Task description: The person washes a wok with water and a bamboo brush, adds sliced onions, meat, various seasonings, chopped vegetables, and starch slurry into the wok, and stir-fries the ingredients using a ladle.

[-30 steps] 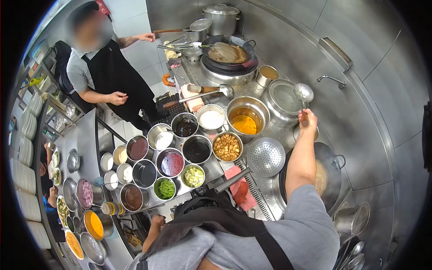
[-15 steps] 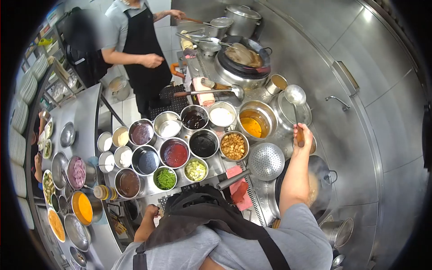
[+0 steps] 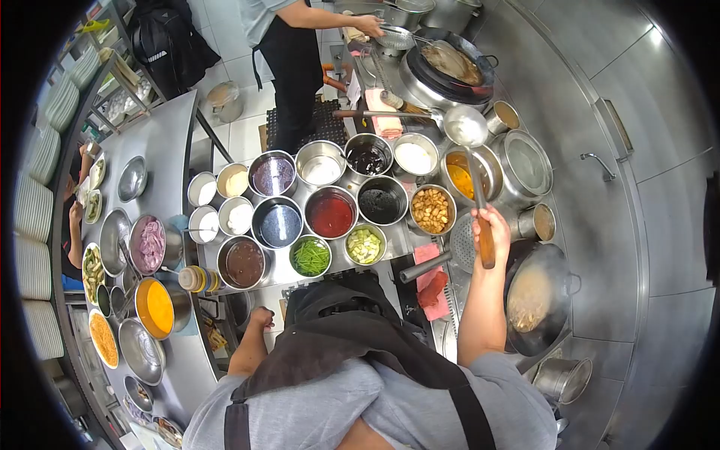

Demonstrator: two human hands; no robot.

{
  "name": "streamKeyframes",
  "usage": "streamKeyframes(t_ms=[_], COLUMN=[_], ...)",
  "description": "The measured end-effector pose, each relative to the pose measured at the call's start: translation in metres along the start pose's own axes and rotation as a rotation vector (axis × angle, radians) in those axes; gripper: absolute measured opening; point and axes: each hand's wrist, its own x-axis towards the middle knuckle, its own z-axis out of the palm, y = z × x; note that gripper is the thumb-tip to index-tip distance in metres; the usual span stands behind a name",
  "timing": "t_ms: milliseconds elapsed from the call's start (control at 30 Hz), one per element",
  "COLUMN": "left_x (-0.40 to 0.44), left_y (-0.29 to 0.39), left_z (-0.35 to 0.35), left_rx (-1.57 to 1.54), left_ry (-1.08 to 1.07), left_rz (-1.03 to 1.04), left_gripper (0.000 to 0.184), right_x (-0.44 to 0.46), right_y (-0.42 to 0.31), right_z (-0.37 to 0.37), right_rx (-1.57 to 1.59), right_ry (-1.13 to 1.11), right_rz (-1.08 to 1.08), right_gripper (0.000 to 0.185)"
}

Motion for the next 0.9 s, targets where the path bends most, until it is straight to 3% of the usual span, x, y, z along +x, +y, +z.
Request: streamKeyframes(t_ms=[233, 333, 500, 600, 700, 767, 800, 833, 900], left_x=[0.01, 0.034, 0.029, 0.022, 0.011, 0.004, 0.002, 0.0, 0.0], left_y=[-0.017, -0.041, -0.066, -0.074, -0.082, -0.089, -0.093, -0.097, -0.109], left_z=[-0.014, -0.018, -0.02, -0.015, -0.004, 0.01, 0.014, 0.02, 0.037], left_rx=[-0.178, 0.012, -0.114, -0.137, -0.002, -0.055, -0.056, -0.054, -0.045], left_ry=[-0.004, -0.064, -0.067, -0.031, -0.059, -0.018, -0.006, -0.025, -0.064], left_rz=[0.024, 0.055, -0.019, -0.006, 0.038, 0.017, 0.02, 0.011, -0.009], left_gripper=[0.015, 0.014, 0.017, 0.018, 0.018, 0.019, 0.019, 0.019, 0.021], right_x=[-0.033, -0.032, -0.04, -0.045, -0.047, -0.05, -0.056, -0.059, -0.07], right_y=[0.033, 0.048, 0.057, 0.062, 0.071, 0.079, 0.074, 0.076, 0.081], right_z=[0.027, 0.023, 0.026, 0.025, 0.015, 0.008, 0.005, -0.001, -0.012], right_rx=[-0.131, -0.238, -0.374, -0.461, -0.591, -0.779, -1.105, -1.094, -1.422], right_ry=[0.011, 0.024, 0.034, 0.035, 0.02, 0.06, 0.072, 0.073, 0.079], right_rz=[0.002, 0.011, -0.052, -0.097, -0.126, -0.256, -0.249, -0.257, -0.621], right_gripper=[0.04, 0.046, 0.059, 0.057, 0.059, 0.059, 0.06, 0.06, 0.061])
